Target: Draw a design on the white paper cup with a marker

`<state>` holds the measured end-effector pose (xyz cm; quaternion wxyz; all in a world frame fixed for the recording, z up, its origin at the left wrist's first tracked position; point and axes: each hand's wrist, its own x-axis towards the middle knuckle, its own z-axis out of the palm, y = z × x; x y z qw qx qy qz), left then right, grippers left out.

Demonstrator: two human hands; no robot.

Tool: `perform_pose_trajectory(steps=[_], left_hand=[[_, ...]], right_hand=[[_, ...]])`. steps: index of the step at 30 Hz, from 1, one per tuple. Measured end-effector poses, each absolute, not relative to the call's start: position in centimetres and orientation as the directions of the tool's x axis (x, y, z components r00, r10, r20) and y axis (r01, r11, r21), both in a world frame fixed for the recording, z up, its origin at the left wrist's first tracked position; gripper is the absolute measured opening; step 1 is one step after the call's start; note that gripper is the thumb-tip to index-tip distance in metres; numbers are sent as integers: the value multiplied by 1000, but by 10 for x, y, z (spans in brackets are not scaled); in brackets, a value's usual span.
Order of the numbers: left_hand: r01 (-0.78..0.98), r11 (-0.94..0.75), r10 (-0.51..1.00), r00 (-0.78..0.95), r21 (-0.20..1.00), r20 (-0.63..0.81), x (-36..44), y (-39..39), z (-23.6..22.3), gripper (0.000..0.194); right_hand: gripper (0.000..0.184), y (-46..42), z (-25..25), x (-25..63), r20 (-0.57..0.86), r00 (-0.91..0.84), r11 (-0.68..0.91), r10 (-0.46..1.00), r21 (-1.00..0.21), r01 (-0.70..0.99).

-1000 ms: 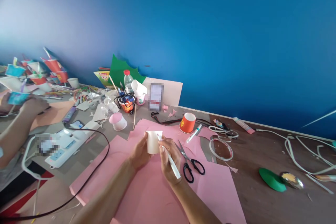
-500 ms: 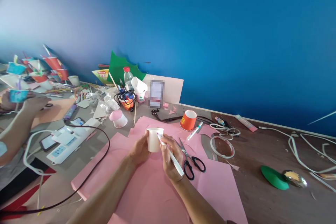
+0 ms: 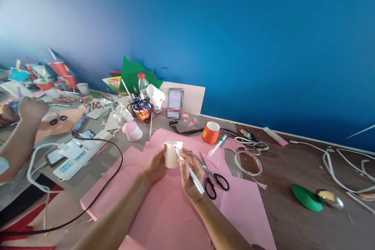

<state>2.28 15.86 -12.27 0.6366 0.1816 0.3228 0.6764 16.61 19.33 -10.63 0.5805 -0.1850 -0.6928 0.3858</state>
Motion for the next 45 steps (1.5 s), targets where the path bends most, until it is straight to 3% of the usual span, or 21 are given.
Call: perform_pose_trajectory(steps=[28, 45], left_hand=[[-727, 19, 982, -114, 687, -148, 24, 160, -118, 73], [-726, 11, 979, -133, 688, -156, 23, 158, -121, 66]], right_hand=[[17, 194, -105, 167, 620, -282, 613, 732, -780, -125], [21, 194, -110, 168, 592, -273, 580, 758, -804, -132]])
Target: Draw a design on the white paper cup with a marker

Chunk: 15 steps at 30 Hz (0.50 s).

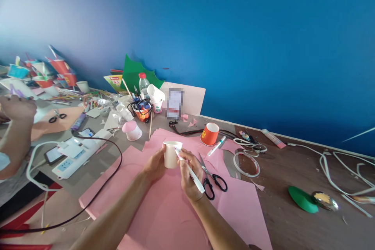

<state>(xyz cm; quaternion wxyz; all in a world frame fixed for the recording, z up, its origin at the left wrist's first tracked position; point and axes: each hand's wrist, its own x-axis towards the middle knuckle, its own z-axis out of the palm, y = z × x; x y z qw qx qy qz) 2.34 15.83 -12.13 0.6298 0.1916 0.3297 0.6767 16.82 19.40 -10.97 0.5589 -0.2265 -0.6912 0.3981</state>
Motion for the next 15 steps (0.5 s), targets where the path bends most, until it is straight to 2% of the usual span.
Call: perform_pose_trajectory(steps=[8, 15], left_hand=[[-728, 13, 980, -129, 685, -155, 25, 159, -116, 71], [-725, 4, 975, -151, 688, -165, 24, 159, -119, 74]], right_hand=[[18, 193, -104, 166, 602, -237, 580, 762, -798, -164], [21, 195, -105, 166, 598, -226, 591, 769, -800, -107]])
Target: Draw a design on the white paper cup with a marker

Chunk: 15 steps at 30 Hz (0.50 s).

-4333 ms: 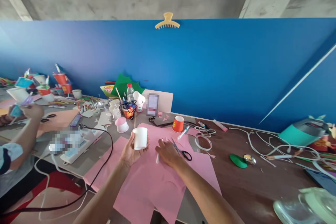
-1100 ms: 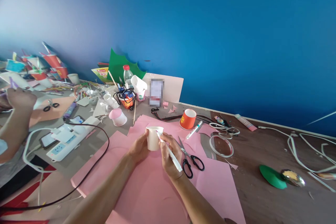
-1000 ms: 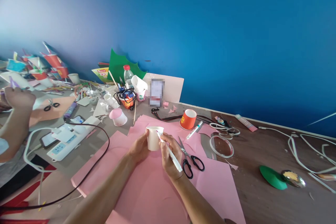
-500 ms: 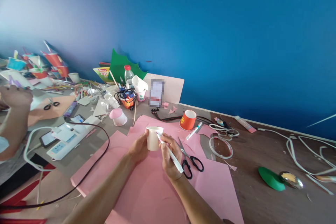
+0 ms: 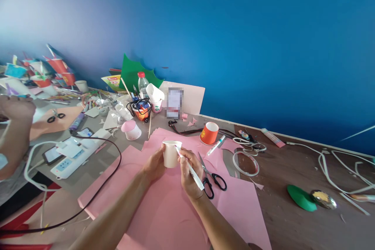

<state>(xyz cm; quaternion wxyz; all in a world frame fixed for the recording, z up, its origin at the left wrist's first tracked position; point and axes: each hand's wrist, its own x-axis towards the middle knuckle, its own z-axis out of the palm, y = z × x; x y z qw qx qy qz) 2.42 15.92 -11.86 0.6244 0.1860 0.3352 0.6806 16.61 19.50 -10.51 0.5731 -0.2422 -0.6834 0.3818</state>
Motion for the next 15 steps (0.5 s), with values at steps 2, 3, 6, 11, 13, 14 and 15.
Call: perform_pose_trajectory(steps=[2, 3, 6, 11, 13, 14, 15], left_hand=[[-724, 3, 974, -154, 690, -166, 24, 159, -119, 75], [-723, 3, 974, -153, 690, -165, 24, 159, -119, 76], [-722, 6, 977, -145, 692, -159, 24, 159, -119, 75], [-724, 6, 976, -145, 690, -160, 24, 160, -118, 75], [-727, 5, 978, -139, 687, -155, 24, 160, -118, 75], [-728, 5, 979, -136, 686, -151, 24, 160, -119, 73], [-730, 6, 980, -131, 684, -148, 24, 159, -119, 72]], right_hand=[[22, 195, -105, 166, 596, -221, 590, 772, -801, -102], [22, 195, -105, 166, 597, -219, 589, 772, -801, -106], [21, 195, -105, 165, 596, -221, 584, 772, -802, -124], [22, 194, -105, 165, 600, -221, 588, 769, -799, -125], [21, 194, -104, 165, 605, -225, 591, 763, -795, -134], [21, 194, -104, 165, 607, -229, 590, 761, -794, -143], [20, 193, -104, 165, 608, -234, 589, 759, -794, -152]])
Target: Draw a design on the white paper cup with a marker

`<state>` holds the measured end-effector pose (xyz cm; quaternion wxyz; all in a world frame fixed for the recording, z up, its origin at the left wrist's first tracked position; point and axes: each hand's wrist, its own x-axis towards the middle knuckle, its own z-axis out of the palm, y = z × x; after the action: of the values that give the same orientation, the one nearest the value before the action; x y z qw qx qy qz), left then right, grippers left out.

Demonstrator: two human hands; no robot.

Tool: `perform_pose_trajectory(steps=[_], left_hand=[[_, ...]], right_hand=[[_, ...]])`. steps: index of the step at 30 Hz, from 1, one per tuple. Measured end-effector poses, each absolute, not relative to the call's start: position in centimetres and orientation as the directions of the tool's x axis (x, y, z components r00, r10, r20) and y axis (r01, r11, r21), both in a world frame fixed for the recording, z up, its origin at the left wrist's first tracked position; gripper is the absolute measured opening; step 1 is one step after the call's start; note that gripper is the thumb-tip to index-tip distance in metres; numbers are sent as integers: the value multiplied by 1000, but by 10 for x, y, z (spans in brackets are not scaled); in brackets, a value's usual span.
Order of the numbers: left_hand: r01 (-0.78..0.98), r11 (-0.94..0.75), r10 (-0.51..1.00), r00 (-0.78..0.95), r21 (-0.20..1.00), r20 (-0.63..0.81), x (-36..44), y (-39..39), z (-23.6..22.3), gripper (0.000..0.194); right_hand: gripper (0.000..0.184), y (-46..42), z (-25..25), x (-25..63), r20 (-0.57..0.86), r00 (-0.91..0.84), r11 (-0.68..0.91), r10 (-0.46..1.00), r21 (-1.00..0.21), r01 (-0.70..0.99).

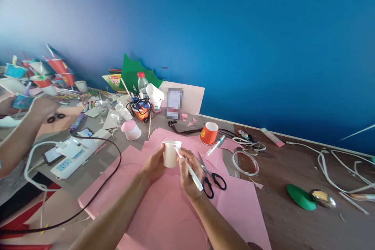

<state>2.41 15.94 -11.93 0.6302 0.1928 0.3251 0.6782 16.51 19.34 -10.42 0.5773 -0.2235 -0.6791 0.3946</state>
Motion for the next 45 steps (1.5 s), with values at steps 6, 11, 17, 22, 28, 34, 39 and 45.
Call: perform_pose_trajectory(steps=[6, 11, 17, 22, 28, 34, 39, 45], left_hand=[[-740, 23, 984, -101, 673, -145, 23, 159, -123, 66], [-742, 26, 982, -106, 670, -155, 22, 160, -124, 65], [-734, 15, 983, -113, 679, -145, 22, 160, -124, 64], [-735, 6, 983, -119, 678, -139, 23, 160, -125, 65], [-736, 0, 976, -147, 677, -159, 23, 160, -125, 66], [-748, 9, 974, -143, 664, -174, 23, 160, -126, 63], [-782, -13, 964, -174, 623, -199, 21, 160, -119, 62], [-811, -172, 921, -333, 559, -200, 17, 161, -112, 59]], right_hand=[[18, 192, -106, 165, 609, -251, 579, 752, -793, -191], [16, 192, -106, 165, 615, -248, 581, 749, -789, -201], [19, 193, -104, 166, 604, -257, 583, 754, -796, -160], [22, 193, -105, 166, 591, -256, 581, 765, -805, -123], [22, 193, -104, 166, 590, -235, 586, 772, -805, -97], [22, 195, -103, 168, 570, -223, 575, 790, -817, -51], [25, 192, -105, 167, 595, -224, 594, 772, -801, -80], [34, 192, -118, 165, 641, -220, 657, 735, -754, 2]])
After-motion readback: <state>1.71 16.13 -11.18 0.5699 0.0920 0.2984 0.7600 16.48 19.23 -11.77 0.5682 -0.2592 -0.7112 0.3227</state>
